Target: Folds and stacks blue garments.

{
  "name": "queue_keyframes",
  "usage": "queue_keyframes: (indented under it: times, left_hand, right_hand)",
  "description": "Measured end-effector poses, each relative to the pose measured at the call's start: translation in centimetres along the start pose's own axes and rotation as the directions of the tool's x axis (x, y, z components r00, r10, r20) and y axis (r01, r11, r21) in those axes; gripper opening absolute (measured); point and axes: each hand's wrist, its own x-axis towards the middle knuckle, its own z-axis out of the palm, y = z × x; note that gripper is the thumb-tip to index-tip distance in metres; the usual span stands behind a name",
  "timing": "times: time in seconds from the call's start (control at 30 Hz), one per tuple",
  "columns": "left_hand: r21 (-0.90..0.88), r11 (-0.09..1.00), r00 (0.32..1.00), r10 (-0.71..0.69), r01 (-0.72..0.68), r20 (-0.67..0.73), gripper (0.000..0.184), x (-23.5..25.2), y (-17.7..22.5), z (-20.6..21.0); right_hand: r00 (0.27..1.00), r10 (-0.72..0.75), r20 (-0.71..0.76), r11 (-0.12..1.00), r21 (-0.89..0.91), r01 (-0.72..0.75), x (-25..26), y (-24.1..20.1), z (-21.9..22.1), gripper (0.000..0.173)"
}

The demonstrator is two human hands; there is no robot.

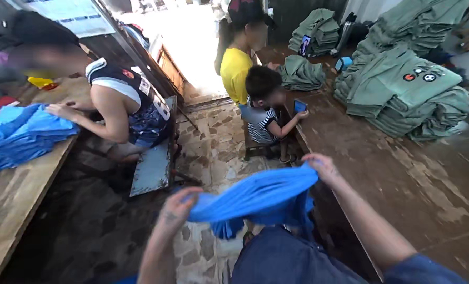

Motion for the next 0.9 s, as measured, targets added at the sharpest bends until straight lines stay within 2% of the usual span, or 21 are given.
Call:
queue_keyframes:
  times: [0.03,0.07,0.13,0.17,0.2,0.23,0.27,0.3,0.33,0.37,0.4,0.43,0.47,0.53,0.6,0.7,0.77,0.83,0.9]
  left_hand:
    - [0.002,0.994,0.986,0.106,-0.106,-0.129,0.026,-0.2,1.5,-2.1]
    - [0.023,0.976,0.935,0.215,-0.217,-0.281,0.028,-0.4,2.7,-3.7]
    - [0.106,0.921,0.748,0.368,-0.375,-0.552,0.033,0.2,4.3,-4.1]
    - [0.125,0.913,0.682,0.376,-0.388,-0.628,0.035,1.0,3.7,-2.3]
    - [0.116,0.937,0.682,0.320,-0.328,-0.657,0.034,1.9,1.2,1.0]
    - [0.056,0.978,0.750,0.192,-0.203,-0.632,0.032,2.4,-3.0,5.3]
    - [-0.029,0.999,0.868,-0.004,-0.013,-0.497,0.032,1.6,-8.3,9.6]
    - [-0.073,0.980,0.929,-0.199,0.185,-0.311,0.033,-0.4,-13.7,13.1]
    - [-0.075,0.932,0.919,-0.363,0.355,-0.152,0.033,-3.3,-18.2,15.4]
    - [-0.076,0.869,0.869,-0.493,0.489,-0.048,0.031,-6.1,-20.7,16.1]
    - [-0.084,0.816,0.819,-0.574,0.572,-0.001,0.029,-8.3,-21.7,15.7]
    - [-0.114,0.782,0.788,-0.615,0.612,0.014,0.028,-9.8,-21.3,14.7]
    - [-0.142,0.759,0.768,-0.640,0.636,0.021,0.027,-10.5,-20.2,13.3]
    - [-0.195,0.714,0.730,-0.683,0.673,0.020,0.025,-11.4,-17.7,11.1]
    - [-0.232,0.732,0.748,-0.663,0.641,-0.025,0.025,-10.3,-14.6,9.6]
    - [-0.251,0.831,0.819,-0.544,0.496,-0.182,0.024,-8.1,-9.4,5.6]
    - [-0.182,0.923,0.877,-0.380,0.339,-0.295,0.026,-7.0,-6.7,2.6]
    - [-0.043,0.975,0.913,-0.220,0.219,-0.344,0.030,-7.1,-3.2,-0.1]
    - [0.129,0.971,0.924,-0.145,0.202,-0.354,0.033,-8.3,0.1,-2.1]
  right_hand:
    - [0.990,-0.121,-0.077,0.992,0.027,0.124,0.9,-1.9,-0.6,0.027]
    - [0.960,-0.239,-0.144,0.967,0.048,0.248,1.4,-4.4,-1.3,0.027]
    - [0.865,-0.437,-0.246,0.891,0.014,0.454,2.2,-8.0,-1.5,0.028]
    - [0.850,-0.449,-0.277,0.888,-0.035,0.458,2.2,-7.7,-0.2,0.030]
    - [0.876,-0.385,-0.290,0.921,-0.060,0.385,1.9,-5.2,2.4,0.030]
    - [0.934,-0.243,-0.260,0.970,-0.070,0.233,0.8,-0.8,5.9,0.031]
    - [0.989,0.011,-0.149,0.995,-0.094,-0.025,-1.5,4.4,9.3,0.031]
    - [0.954,0.300,-0.021,0.940,-0.161,-0.300,-4.5,9.2,11.8,0.033]
    - [0.836,0.544,0.064,0.822,-0.239,-0.516,-7.8,12.8,13.1,0.034]
    - [0.711,0.700,0.072,0.696,-0.294,-0.655,-10.7,14.9,13.2,0.035]
    - [0.629,0.777,0.028,0.607,-0.297,-0.737,-12.7,15.7,12.6,0.034]
    - [0.606,0.794,-0.052,0.581,-0.233,-0.780,-13.9,15.8,11.5,0.030]
    - [0.613,0.784,-0.097,0.594,-0.170,-0.786,-14.1,15.5,10.4,0.027]
    - [0.622,0.778,-0.089,0.613,-0.105,-0.783,-14.4,14.0,9.5,0.025]
    - [0.687,0.722,-0.083,0.687,-0.034,-0.726,-12.3,13.0,9.5,0.024]
    - [0.845,0.531,-0.067,0.845,0.108,-0.523,-7.1,9.8,9.7,0.026]
    - [0.937,0.348,-0.039,0.929,0.152,-0.338,-3.3,5.9,9.1,0.027]
    - [0.988,0.144,-0.054,0.975,0.180,-0.132,-1.4,1.9,8.2,0.026]
    - [0.998,-0.001,-0.056,0.985,0.172,0.011,-1.3,-1.3,6.9,0.025]
